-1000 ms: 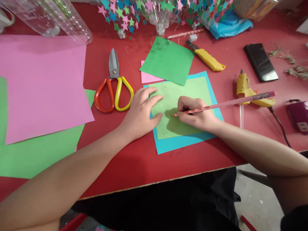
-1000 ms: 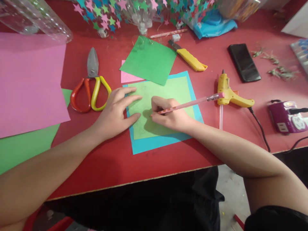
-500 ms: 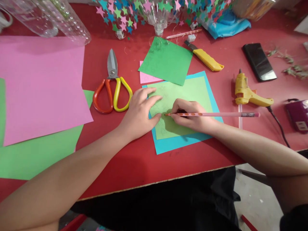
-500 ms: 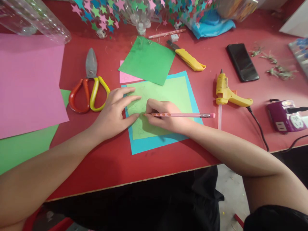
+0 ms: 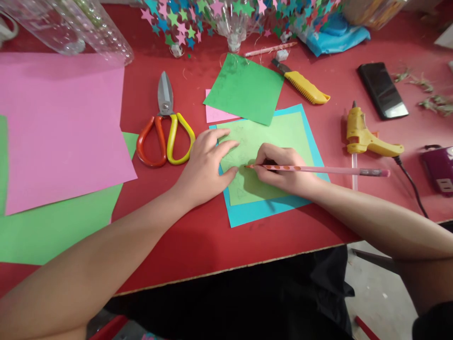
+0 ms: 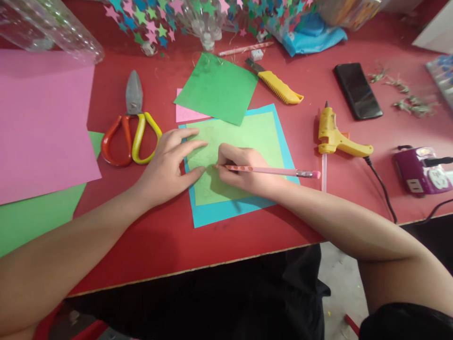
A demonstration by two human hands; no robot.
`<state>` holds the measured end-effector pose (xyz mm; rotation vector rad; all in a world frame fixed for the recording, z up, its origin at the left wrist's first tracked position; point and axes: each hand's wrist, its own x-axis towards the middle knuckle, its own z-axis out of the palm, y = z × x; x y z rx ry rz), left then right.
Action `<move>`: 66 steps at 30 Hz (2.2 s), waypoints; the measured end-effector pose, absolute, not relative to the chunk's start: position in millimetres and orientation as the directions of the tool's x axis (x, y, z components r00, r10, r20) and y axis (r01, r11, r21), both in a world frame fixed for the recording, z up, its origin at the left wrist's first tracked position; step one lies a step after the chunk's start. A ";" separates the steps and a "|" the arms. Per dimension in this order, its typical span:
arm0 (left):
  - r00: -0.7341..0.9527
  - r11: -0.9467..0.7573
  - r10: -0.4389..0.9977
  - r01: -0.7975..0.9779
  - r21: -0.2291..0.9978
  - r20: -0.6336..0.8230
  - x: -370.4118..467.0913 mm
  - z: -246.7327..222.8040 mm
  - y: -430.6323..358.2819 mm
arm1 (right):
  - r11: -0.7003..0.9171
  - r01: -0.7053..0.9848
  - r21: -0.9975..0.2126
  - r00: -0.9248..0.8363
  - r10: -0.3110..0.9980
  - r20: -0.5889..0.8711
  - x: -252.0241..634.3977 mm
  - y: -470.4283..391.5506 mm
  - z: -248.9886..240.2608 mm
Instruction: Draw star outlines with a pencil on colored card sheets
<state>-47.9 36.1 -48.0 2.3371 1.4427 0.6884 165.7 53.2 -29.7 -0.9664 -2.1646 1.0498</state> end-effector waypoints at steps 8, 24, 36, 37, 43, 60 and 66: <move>0.367 -0.434 0.901 0.746 0.505 0.232 -47.1 -47.8 35.6 | 0.462 0.368 -0.807 -0.540 0.813 0.219 167.3 53.3 -34.3; 0.371 -0.435 0.900 0.738 0.516 0.227 -47.1 -47.2 35.7 | 0.469 0.375 -0.799 -0.575 0.794 0.197 168.6 51.9 -32.7; 0.380 -0.444 0.896 0.744 0.500 0.230 -47.8 -47.6 36.2 | 0.526 0.331 -0.784 -0.668 0.717 0.199 167.0 50.0 -30.9; 0.380 -0.444 0.896 0.743 0.501 0.231 -47.7 -47.8 36.2 | 0.531 0.328 -0.781 -0.670 0.714 0.205 167.0 49.9 -30.9; 0.378 -0.444 0.896 0.746 0.496 0.233 -48.4 -48.8 35.7 | 0.479 0.283 -0.831 -0.637 0.742 0.210 168.7 52.5 -31.4; 0.390 -0.455 0.890 0.741 0.493 0.236 -48.3 -49.0 36.6 | 0.360 0.257 -0.897 -0.672 0.734 0.102 172.2 50.8 -27.2; 0.394 -0.455 0.890 0.739 0.496 0.228 -48.2 -46.9 35.6 | 0.364 0.236 -0.901 -0.701 0.706 0.101 172.4 51.6 -27.8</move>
